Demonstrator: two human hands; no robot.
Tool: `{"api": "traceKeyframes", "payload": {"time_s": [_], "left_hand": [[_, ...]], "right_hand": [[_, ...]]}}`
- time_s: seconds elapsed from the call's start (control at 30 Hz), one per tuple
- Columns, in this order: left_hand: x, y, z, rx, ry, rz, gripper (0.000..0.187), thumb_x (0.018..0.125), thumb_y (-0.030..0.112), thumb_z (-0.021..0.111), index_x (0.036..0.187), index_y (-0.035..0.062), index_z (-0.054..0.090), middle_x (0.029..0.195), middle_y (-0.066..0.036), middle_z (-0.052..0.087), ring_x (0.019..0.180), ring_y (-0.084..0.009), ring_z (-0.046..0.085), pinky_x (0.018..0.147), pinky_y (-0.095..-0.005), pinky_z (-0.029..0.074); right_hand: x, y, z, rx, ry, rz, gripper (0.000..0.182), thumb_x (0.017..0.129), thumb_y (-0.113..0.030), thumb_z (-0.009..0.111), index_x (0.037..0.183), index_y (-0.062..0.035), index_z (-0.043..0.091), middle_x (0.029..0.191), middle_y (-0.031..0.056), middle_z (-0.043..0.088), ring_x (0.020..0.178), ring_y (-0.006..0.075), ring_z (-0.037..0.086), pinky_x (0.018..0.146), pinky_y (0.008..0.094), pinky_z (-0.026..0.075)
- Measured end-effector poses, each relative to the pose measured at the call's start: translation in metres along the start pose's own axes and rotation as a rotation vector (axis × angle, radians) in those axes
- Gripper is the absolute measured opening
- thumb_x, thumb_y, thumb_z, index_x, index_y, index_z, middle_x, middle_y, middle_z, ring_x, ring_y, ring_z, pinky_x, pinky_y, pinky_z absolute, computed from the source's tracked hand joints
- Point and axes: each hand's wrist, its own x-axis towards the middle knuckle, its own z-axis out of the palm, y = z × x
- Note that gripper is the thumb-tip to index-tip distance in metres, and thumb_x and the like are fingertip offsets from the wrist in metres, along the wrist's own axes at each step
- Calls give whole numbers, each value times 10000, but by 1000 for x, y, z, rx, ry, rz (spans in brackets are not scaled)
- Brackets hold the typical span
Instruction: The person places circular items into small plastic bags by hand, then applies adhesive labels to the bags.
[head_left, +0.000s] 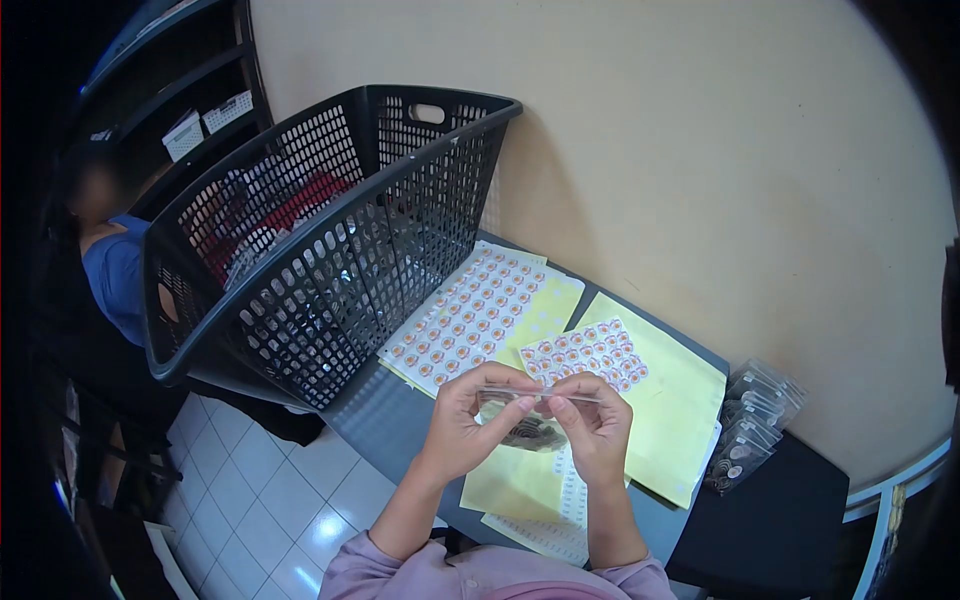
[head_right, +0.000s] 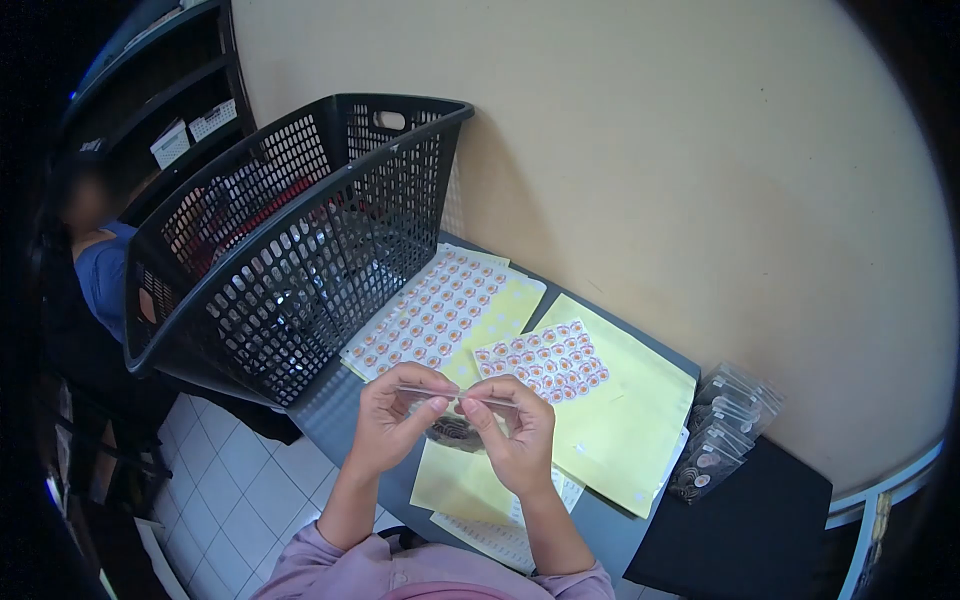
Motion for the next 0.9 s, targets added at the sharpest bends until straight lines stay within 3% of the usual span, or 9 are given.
{"api": "traceKeyframes", "payload": {"time_s": [0.17,0.23,0.53,0.77,0.83,0.9], "left_hand": [[-3,-5,1,16,6,-12,204,750,-3,595,942,-6,524,835,-69,591,780,-104,568,697,-227,450],[-3,-4,4,2,71,21,281,735,-11,610,992,0,496,786,-66,592,750,-102,569,689,-224,449],[-4,-7,12,69,112,173,476,734,-27,597,1141,-10,350,780,-90,610,763,-117,576,703,-217,429],[-4,-9,14,102,138,80,588,748,-51,565,1224,-48,219,776,-138,618,775,-164,595,731,-245,433],[-4,-9,14,78,173,41,554,775,7,566,1231,-51,257,805,-111,641,809,-136,603,851,-277,384],[-4,-13,11,85,141,54,570,796,-1,524,1257,-57,194,818,-142,630,811,-170,603,818,-284,415]], "right_hand": [[2,6,1,-64,1,-42,75,749,7,597,816,21,569,807,81,569,754,134,565,694,254,462],[3,6,0,-224,-26,-179,77,717,16,618,787,12,586,781,86,586,742,144,558,669,259,447],[1,1,-3,-298,72,-221,66,676,9,642,732,3,608,731,97,604,685,164,567,667,258,432],[3,3,-7,-348,112,-274,70,668,8,645,733,0,618,712,101,609,682,170,571,666,266,433],[4,4,-9,-363,120,-258,62,672,2,643,730,-2,620,715,98,612,689,169,570,664,263,433],[5,5,-11,-370,121,-243,53,684,-10,635,735,-3,622,723,95,615,695,169,570,668,263,428]]}}
